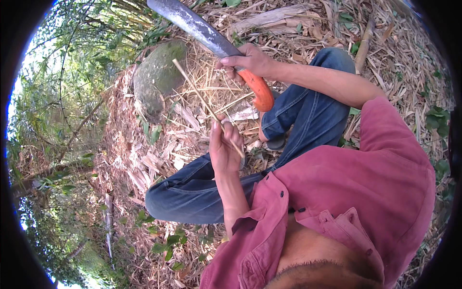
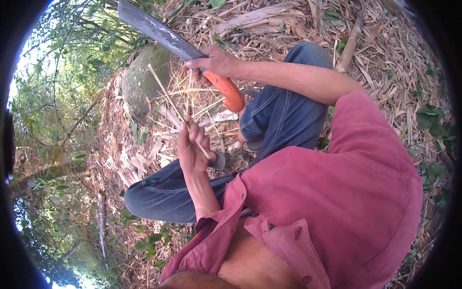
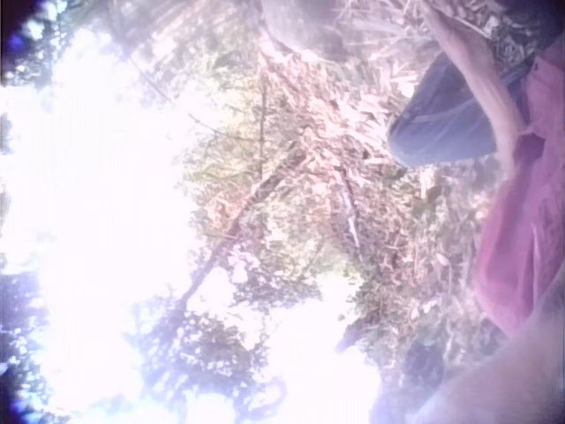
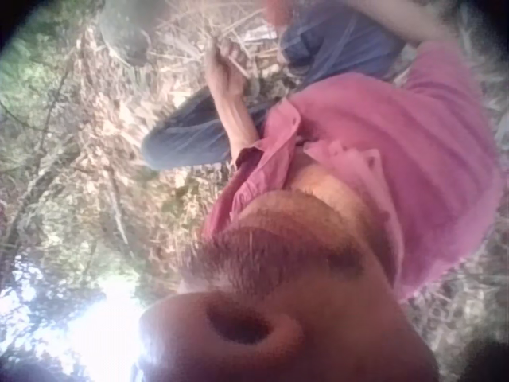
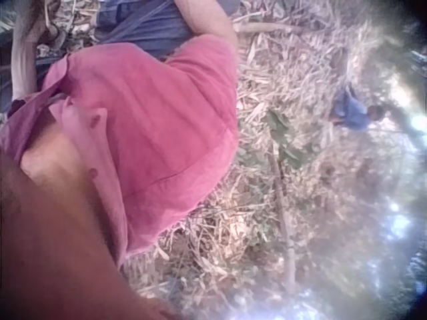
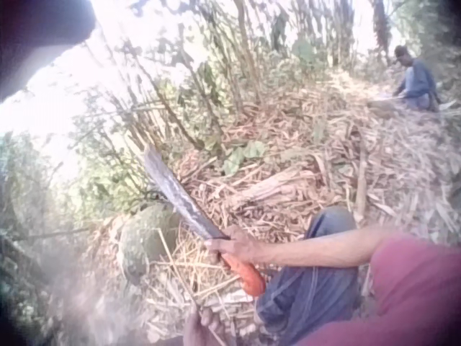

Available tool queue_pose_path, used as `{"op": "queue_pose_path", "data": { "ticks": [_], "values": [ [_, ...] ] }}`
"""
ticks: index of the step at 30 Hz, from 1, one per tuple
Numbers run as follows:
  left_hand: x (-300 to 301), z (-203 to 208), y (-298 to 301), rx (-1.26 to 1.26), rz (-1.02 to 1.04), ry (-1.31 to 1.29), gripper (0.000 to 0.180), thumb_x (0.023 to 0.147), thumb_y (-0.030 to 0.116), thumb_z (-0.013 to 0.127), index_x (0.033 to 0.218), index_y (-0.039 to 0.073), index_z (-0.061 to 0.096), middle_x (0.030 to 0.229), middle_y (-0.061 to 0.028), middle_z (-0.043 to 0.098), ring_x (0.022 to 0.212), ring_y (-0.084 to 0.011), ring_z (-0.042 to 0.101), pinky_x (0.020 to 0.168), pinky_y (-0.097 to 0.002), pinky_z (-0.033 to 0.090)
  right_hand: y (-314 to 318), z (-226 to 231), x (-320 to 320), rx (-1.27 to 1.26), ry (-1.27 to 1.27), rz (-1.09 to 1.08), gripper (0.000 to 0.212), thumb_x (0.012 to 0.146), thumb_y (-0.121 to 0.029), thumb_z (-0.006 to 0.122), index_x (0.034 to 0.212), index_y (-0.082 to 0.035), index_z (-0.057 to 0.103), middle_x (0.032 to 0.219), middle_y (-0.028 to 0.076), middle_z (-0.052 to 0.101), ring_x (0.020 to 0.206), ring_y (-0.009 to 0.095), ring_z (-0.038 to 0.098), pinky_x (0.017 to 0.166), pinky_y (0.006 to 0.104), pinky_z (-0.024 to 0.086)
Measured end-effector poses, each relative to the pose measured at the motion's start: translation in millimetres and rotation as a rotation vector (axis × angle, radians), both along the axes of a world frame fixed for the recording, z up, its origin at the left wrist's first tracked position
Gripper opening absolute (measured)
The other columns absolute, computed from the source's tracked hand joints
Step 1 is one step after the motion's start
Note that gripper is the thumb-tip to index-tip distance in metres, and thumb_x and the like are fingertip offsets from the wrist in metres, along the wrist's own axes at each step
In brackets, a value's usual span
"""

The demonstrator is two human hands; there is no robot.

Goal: The person sits on the ground in a bamboo grove and uses a machete to shave a thin bamboo stick. They hold the stick in their left hand and repeatedly draw the blade down its length to smooth the surface, occasionally adjusting their grip.

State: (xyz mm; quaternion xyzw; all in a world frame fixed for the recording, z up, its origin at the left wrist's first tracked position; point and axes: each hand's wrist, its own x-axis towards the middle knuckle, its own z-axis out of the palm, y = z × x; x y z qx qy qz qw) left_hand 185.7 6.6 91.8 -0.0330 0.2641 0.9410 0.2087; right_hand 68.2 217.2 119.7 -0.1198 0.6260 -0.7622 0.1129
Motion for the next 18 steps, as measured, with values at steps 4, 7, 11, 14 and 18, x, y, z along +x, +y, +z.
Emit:
{"op": "queue_pose_path", "data": {
  "ticks": [4,7,11,14,18],
  "values": [
    [-31.1,-4.8,1.2,-0.337,0.16,0.018,0.022,0.097,0.022,0.051,0.111,0.005,0.056,0.087,-0.0012,0.056,0.081,-0.0108,0.055,0.075,-0.0288,0.048,9.3,2.3,3.3,0.008,-0.108,0.041,0.034,0.09,-0.026,0.06,0.106,0.003,0.063,0.073,0.006,0.064,0.054,0.011,0.059,0.05,0.0253,0.049],
    [-54.2,-11.1,7.1,-0.48,0.27,0.03,0.025,0.096,0.022,0.054,0.113,0.005,0.058,0.088,0.0001,0.057,0.08,-0.0095,0.056,0.073,-0.0278,0.049,11.1,3.0,10.1,0.14,-0.121,0.027,0.039,0.089,-0.029,0.058,0.113,0.002,0.061,0.091,0.01,0.068,0.079,0.014,0.065,0.065,0.0288,0.052],
    [-82.5,-21.8,16.1,-0.457,0.326,0.063,0.027,0.093,0.021,0.058,0.115,0.005,0.059,0.09,0.0003,0.059,0.077,-0.0079,0.058,0.067,-0.0233,0.051,5.8,-9.5,16.3,0.159,-0.157,0.059,0.046,0.09,-0.032,0.057,0.122,0.001,0.058,0.111,0.014,0.065,0.103,0.019,0.063,0.084,0.0346,0.05],
    [-86.0,-21.7,27.7,-0.369,0.36,0.101,0.027,0.092,0.018,0.06,0.114,0.002,0.059,0.093,-0.0027,0.062,0.078,-0.009,0.062,0.065,-0.0211,0.055,4.5,-25.2,18.5,0.154,-0.199,0.06,0.049,0.09,-0.032,0.058,0.125,0.002,0.055,0.112,0.015,0.064,0.1,0.019,0.064,0.085,0.0316,0.049],
    [-90.6,-26.7,36.6,-0.372,0.361,0.141,0.028,0.092,0.016,0.06,0.114,0.0,0.057,0.093,-0.0048,0.062,0.08,-0.0123,0.064,0.071,-0.0239,0.058,2.9,-30.7,21.8,0.203,-0.18,-0.006,0.037,0.088,-0.031,0.061,0.103,0.003,0.065,0.086,0.01,0.067,0.074,0.013,0.063,0.072,0.0276,0.049]
  ]
}}
